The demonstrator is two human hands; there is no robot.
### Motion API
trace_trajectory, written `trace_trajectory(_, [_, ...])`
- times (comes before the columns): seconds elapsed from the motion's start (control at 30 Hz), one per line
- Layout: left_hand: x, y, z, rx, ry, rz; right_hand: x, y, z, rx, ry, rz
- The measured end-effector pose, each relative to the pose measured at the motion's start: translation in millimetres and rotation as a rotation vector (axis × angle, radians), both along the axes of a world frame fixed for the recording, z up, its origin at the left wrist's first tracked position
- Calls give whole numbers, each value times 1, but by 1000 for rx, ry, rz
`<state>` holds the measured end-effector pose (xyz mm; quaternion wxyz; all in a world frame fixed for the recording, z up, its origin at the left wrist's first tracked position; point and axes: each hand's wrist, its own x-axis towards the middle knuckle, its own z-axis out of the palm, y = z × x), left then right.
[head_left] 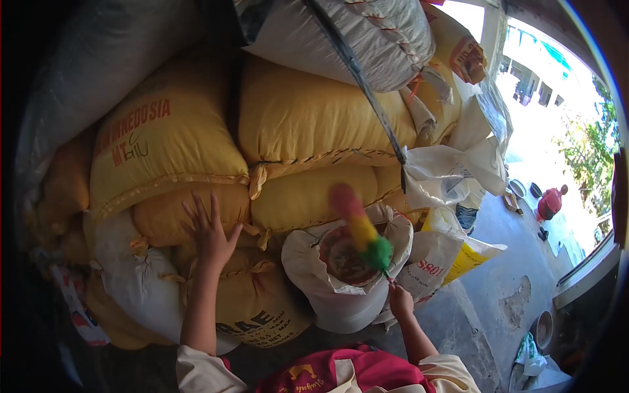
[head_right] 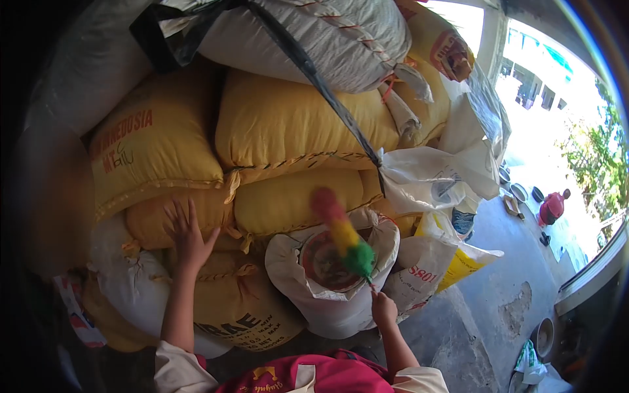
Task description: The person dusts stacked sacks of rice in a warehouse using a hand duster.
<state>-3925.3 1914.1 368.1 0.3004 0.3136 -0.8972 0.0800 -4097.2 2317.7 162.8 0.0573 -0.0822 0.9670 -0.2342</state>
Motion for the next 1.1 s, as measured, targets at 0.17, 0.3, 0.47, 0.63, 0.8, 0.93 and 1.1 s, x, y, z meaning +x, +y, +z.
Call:
trace_trajectory(0.17, [34,44,-81,446,-273,-1,2,22,14,-156,-1,-132])
trace_trajectory(0.3, [50,76,-141,745,-435,-31,21,20,17,-160,80,128])
trace_trajectory(0.47, [56,97,-172,895,-593,-95,9,50,5,-111,131,-59])
trace_trajectory(0.63, [56,106,-180,1019,-521,-92,10,66,24,-140,200,-81])
trace_trajectory(0.8, [52,124,-192,1045,-545,-142,21,45,12,-199,198,166])
trace_trajectory(0.93, [50,130,-195,1109,-401,-298,19,16,11,-113,228,373])
trace_trajectory(1.1, [50,132,-203,1174,-244,-380,-3,-17,32,-191,341,451])
